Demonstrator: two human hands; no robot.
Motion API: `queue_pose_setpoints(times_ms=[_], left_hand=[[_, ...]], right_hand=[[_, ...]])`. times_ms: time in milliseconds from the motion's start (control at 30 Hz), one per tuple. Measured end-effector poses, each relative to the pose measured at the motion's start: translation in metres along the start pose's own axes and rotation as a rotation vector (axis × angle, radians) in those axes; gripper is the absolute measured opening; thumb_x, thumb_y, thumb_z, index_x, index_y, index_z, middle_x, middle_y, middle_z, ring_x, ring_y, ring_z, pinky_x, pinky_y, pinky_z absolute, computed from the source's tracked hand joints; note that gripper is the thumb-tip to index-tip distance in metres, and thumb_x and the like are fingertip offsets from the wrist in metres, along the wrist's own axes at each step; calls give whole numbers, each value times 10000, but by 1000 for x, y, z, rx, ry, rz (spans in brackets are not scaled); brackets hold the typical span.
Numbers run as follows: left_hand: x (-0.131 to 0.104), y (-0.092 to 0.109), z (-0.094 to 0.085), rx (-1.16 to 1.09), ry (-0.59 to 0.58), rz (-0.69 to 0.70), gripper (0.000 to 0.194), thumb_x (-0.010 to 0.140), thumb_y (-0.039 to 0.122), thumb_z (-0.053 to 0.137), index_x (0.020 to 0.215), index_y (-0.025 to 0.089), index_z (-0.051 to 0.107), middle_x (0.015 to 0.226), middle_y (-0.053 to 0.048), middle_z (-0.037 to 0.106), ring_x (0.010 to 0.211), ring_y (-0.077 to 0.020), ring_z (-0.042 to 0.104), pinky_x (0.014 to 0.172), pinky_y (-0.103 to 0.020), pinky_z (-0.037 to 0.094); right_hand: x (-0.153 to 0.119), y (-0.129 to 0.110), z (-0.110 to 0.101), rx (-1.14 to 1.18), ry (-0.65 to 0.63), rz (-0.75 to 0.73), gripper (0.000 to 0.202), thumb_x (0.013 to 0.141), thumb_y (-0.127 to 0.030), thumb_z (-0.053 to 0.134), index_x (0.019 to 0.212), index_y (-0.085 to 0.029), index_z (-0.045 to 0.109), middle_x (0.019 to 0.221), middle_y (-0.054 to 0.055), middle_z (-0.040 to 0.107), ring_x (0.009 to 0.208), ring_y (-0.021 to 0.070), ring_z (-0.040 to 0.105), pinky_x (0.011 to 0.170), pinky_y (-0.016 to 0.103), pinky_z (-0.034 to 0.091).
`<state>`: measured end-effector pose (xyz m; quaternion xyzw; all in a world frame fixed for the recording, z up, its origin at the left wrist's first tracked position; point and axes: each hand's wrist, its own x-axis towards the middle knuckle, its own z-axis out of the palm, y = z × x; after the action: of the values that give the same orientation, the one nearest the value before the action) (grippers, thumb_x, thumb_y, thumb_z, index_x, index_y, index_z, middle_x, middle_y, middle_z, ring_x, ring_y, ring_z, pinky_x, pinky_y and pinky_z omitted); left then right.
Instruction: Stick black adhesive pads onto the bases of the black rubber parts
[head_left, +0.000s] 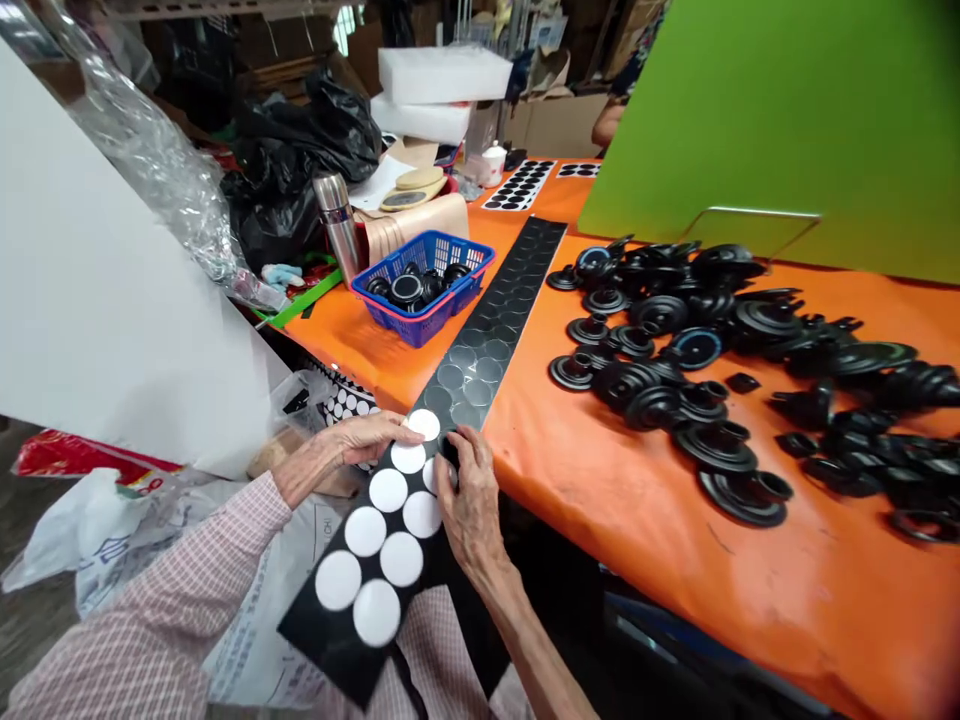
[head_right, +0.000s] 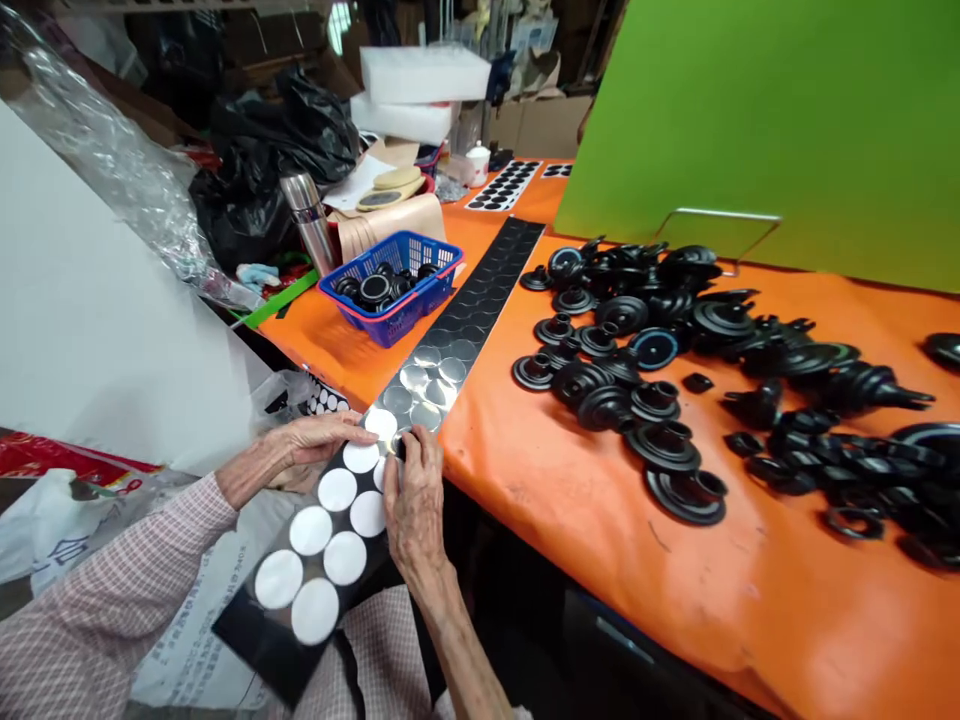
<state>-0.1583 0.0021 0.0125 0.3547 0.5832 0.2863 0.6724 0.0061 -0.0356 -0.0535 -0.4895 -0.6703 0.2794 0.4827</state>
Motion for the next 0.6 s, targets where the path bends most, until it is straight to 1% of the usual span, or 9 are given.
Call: queue_pose_setpoints(times_ms=[33,100,200,300,400,467,500,600], left_hand=[[0,1,6,-15,-39,-15,278,513,277,849,610,157,618,558,4,598,500,-107,509,519,-248,417],[0,0,17,-60,-83,2,253,550,283,833,618,161,622,553,9,596,518,-109,520,562,-259,441],[-3,-2,28,-120,-102,56,228,585,276,816,598,164,617,549,13,595,569,-116,540,619,-258,446],[-3,0,31,-124,-111,101,245,597,280,811,557,165,598,499,22,556,583,-126,540,627,-258,436],[0,1,31,-112,-135,140,203,615,284,800,653,153,650,582,13,600,604,-121,539,641,-257,431],[2,0,30,-76,-109,148,219,611,280,798,729,144,673,667,3,630,622,-114,533,639,-251,423],[2,-1,29,-43,-78,150,231,604,275,801,743,141,675,688,1,633,627,-115,529,633,-249,417],[-4,0,21,64,74,174,244,592,270,806,752,139,677,701,-11,636,639,-135,538,618,-257,416]], right_hand=[[0,-1,-2,-29,34,11,269,907,-269,466,1126,-158,575,1254,176,561,1213,273,515,1015,532,441],[0,-2,-8,-63,85,24,286,915,-313,492,1136,-147,569,1237,183,569,1207,278,514,1024,544,428],[3,-2,-17,-52,119,19,298,902,-369,542,1105,-152,570,1192,172,593,1161,266,543,1006,518,449],[10,-2,-23,1,120,38,263,886,-367,567,1058,-168,576,1126,147,622,1095,246,581,956,477,487],[16,-4,-27,58,87,95,215,859,-352,586,992,-183,595,1061,122,648,1040,241,607,919,457,501],[18,-6,-26,113,63,144,186,849,-350,584,946,-194,611,1046,108,664,1023,238,617,913,450,499],[18,-6,-26,150,55,169,179,846,-352,582,926,-196,620,1052,104,670,1024,237,619,916,446,495],[18,-6,-27,285,78,279,217,860,-378,549,905,-189,646,1050,96,686,1012,228,628,925,423,488]])
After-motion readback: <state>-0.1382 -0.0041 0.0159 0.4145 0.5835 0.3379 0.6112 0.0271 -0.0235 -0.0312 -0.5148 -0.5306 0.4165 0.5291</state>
